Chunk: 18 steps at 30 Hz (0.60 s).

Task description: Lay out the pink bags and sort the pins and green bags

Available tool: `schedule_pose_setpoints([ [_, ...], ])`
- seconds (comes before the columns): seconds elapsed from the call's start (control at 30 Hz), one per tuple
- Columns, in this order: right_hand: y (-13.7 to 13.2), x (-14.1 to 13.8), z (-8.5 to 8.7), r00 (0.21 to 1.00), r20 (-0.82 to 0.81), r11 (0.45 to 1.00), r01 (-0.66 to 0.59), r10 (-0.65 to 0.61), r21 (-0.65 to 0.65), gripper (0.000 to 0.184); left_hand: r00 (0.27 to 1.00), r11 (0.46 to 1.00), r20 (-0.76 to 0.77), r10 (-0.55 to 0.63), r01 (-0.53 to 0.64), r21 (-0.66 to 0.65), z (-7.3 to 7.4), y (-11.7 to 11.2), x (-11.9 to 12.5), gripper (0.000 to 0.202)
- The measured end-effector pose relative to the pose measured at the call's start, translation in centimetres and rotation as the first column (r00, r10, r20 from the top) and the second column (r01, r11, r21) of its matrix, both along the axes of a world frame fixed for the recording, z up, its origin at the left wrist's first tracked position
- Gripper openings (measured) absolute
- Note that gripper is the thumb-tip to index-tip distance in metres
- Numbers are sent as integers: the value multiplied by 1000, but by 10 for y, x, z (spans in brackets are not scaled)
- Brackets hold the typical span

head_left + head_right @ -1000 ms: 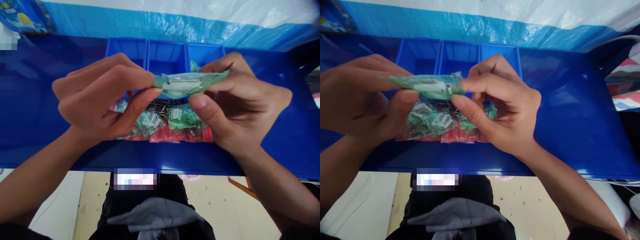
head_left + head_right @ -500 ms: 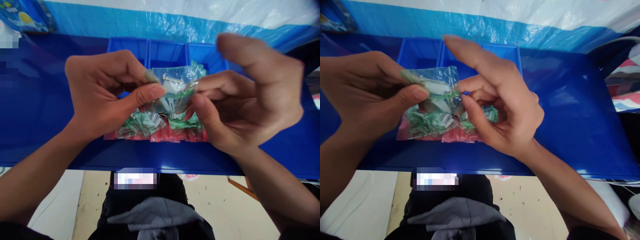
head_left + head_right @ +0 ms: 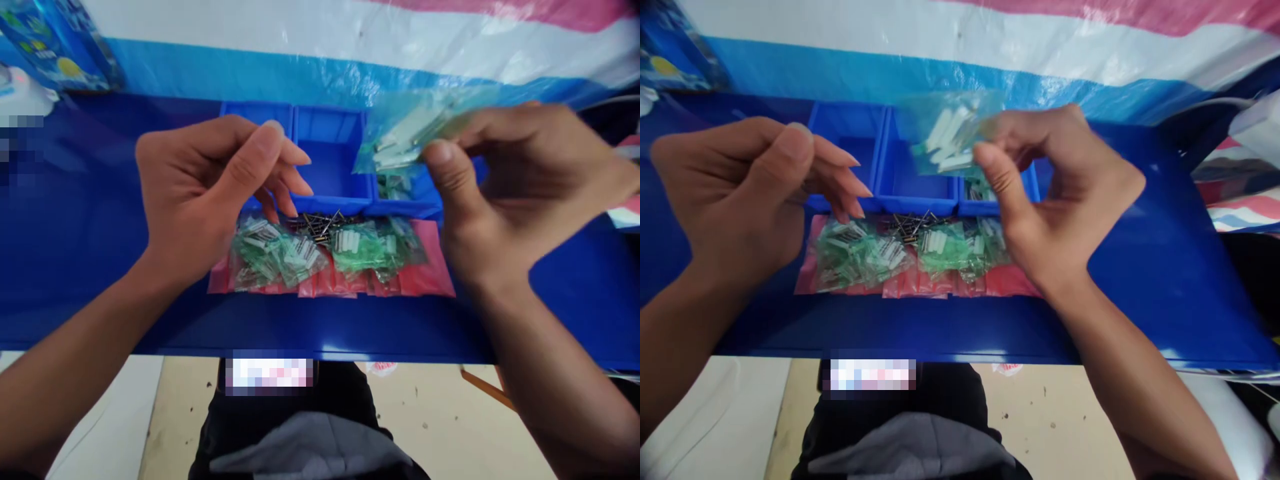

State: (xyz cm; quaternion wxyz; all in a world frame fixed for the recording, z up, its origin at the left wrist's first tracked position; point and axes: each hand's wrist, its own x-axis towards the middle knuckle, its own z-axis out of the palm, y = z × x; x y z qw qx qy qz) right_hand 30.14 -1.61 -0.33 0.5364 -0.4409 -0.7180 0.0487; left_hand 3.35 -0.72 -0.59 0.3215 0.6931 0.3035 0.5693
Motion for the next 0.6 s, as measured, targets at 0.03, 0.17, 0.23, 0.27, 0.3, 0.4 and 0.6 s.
schedule_pose_setpoints([
  [0.03,7,6,-1,998,-49,1000,27,-26,4,11,1000,1000,27,13,-14,20,-1,3,-1,19],
  [0.17,38,37,-8,994,48,980,110,-103,-166,28,996,999,73,42,-42,2,-4,9,-4,20],
  [0.23,47,48,-13,980,151,952,167,-131,-258,30,996,999,75,42,-43,13,-4,9,-5,21],
  [0.27,50,51,-15,968,206,942,200,-146,-270,30,996,999,75,39,-40,20,-4,8,-5,20],
  [0.3,50,52,-16,947,272,936,242,-171,-257,30,997,999,73,35,-37,27,-4,7,-5,20],
  [0.4,46,49,-15,848,428,918,384,-311,-94,29,996,997,59,70,-72,31,-3,4,-4,19],
  [0.6,29,35,-8,805,574,985,174,-152,16,31,990,989,10,143,-144,31,0,1,-2,18],
])
